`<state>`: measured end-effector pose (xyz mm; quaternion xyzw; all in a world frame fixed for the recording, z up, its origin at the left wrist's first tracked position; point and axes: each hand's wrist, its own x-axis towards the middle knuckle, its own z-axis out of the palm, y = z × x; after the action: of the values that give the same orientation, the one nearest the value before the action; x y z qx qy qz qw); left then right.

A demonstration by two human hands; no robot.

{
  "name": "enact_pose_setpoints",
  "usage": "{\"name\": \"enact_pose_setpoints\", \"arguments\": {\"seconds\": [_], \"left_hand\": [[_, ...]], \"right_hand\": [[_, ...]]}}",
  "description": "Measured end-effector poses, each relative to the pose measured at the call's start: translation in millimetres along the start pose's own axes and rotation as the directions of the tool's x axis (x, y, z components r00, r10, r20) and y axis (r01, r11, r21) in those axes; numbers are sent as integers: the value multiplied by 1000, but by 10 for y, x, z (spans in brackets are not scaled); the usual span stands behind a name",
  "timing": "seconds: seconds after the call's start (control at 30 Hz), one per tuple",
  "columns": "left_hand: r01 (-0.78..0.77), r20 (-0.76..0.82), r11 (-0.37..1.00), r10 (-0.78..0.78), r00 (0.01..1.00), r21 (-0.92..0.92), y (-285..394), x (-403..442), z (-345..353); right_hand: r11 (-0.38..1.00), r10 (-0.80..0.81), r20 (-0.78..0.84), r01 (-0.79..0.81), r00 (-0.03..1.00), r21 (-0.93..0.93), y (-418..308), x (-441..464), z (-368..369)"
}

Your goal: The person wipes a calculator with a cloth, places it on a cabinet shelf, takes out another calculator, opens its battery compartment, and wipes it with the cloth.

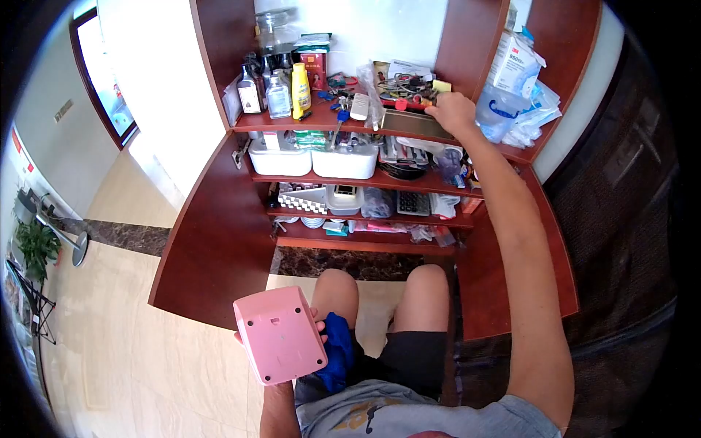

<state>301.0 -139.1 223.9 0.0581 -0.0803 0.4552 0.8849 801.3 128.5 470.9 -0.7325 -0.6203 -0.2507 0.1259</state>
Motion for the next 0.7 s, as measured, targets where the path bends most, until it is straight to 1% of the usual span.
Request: {"name": "enact_pose_setpoints", "arguments": {"seconds": [0.03, 0.1, 0.17, 0.2, 0.27, 0.3, 0.37, 0.4, 0.43, 0.5, 0.53, 0.57, 0.63, 0.67, 0.7], "left_hand": [[4, 28, 1000, -4, 1000, -16, -8, 24, 22], [8, 53, 999, -6, 999, -32, -34, 34, 42], [-6, 33, 999, 7, 999, -36, -45, 31, 54], [-7, 36, 999, 8, 999, -36, -37, 22, 37], [33, 6, 998, -33, 999, -52, -14, -9, -5], [33, 6, 998, -33, 999, -51, -19, -13, -11], [53, -29, 990, -57, 998, -127, -32, -8, 4], [57, -28, 991, -61, 998, -122, -31, -3, 18], [35, -18, 994, -37, 999, -105, -32, 13, 21], [11, -12, 996, -12, 1000, -92, -37, -24, -7], [5, -29, 997, -8, 1000, -82, -16, -49, -50], [7, -46, 998, -10, 999, -70, -9, -60, -64], [2, -39, 999, -4, 999, -42, -5, -52, -44], [4, -26, 1000, -4, 1000, -8, 1, -37, -27], [3, -35, 1000, -4, 999, -12, 5, -50, -24]], "right_hand": [[998, -40, -22, 39, 999, -53, -75, -24, -74], [998, -24, -12, 23, 1000, -53, -91, -15, -87], [990, -101, -50, 105, 994, 89, -50, 61, -17], [990, -102, -52, 107, 993, 88, -38, 95, 24], [930, -102, -83, 125, 991, 346, -146, 124, 18], [930, -103, -83, 125, 991, 347, -206, 137, 28], [953, -84, 120, 44, 989, 301, -419, 118, -69], [963, 13, 218, -71, 976, 260, -531, 104, -157], [962, 14, 211, -70, 977, 263, -554, 141, -138], [957, 108, 217, -160, 970, 240, -592, 147, -39], [962, -3, 181, -47, 983, 271, -560, 226, 92], [962, -2, 181, -47, 983, 270, -522, 268, 160], [978, -74, 81, 56, 994, 202, -521, 336, 250], [978, -73, 81, 56, 994, 202, -503, 359, 222], [982, -66, 130, 41, 989, 187, -493, 375, 225]]}}
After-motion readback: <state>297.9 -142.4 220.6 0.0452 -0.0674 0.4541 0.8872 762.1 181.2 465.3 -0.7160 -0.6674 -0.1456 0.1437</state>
